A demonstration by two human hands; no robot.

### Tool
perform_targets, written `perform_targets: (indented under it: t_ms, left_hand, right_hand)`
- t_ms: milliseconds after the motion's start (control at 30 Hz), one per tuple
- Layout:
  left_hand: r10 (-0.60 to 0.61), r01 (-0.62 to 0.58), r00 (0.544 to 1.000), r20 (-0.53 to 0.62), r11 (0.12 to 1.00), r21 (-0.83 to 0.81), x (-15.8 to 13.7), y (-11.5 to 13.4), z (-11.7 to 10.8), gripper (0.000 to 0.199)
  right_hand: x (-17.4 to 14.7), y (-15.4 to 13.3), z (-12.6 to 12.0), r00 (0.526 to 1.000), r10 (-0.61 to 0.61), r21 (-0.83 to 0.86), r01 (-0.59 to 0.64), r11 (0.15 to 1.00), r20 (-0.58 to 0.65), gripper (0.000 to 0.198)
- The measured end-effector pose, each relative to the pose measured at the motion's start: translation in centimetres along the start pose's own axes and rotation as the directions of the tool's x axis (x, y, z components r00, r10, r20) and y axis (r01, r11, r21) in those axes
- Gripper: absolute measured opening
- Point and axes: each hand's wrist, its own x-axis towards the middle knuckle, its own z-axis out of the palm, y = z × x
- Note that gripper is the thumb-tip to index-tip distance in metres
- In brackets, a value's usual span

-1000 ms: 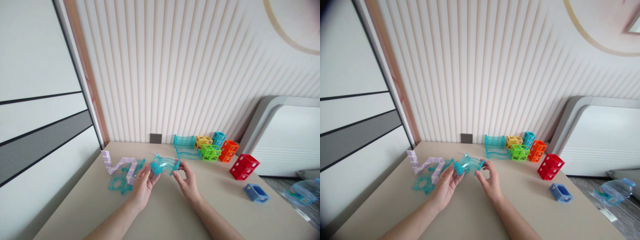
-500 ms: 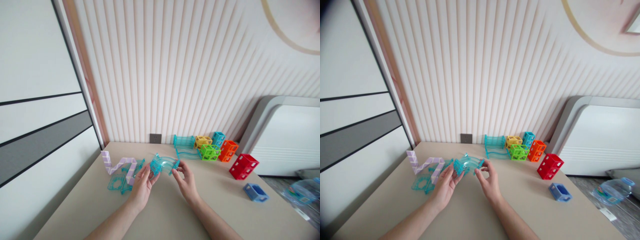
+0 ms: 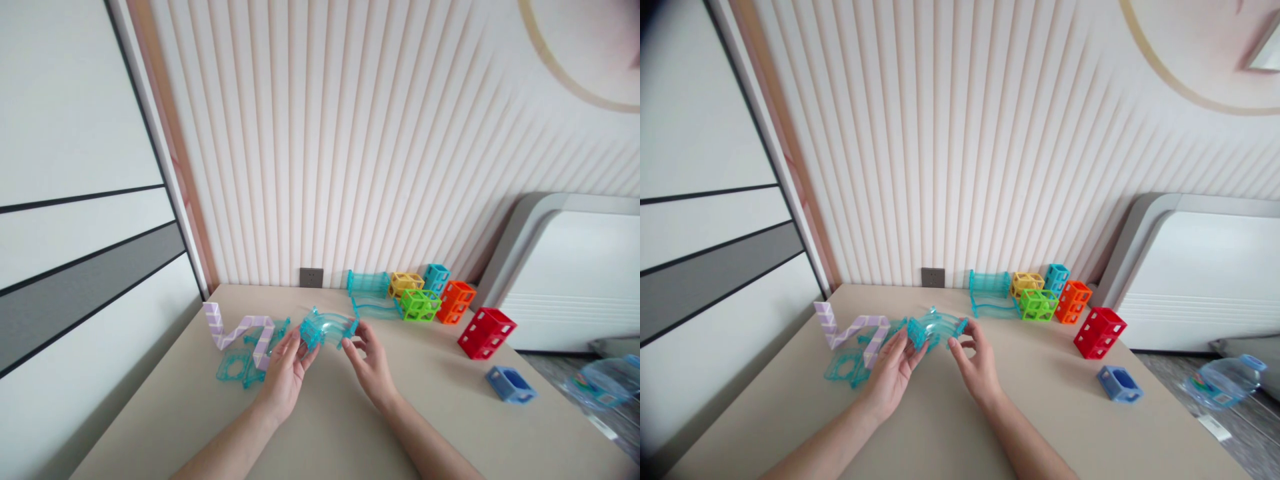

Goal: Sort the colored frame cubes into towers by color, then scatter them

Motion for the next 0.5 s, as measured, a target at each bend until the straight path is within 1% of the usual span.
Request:
perform_targets:
  t_ms: [133, 333, 500]
  left_hand:
    - [-0.015, 0.015, 1.000, 0.007, 1.000, -0.014, -0.09, 0.04, -0.02, 0.030]
    - [-0.040, 0.040, 0.999, 0.012, 0.999, -0.020, -0.18, 0.11, 0.05, 0.029]
    - [-0.050, 0.051, 0.999, 0.013, 0.998, -0.044, -0.13, 0.14, 0.10, 0.027]
  right_hand:
    - [0.13, 0.17, -0.07, 1.000, -0.020, -0.004, 0.020, 1.000, -0.006, 0.040]
    - [0.08, 0.14, -0.08, 0.999, 0.026, -0.013, -0.026, 1.000, -0.023, 0.044]
    - [0.07, 0.11, -0.04, 0.999, 0.039, -0.005, -0.039, 0.999, -0.028, 0.045]
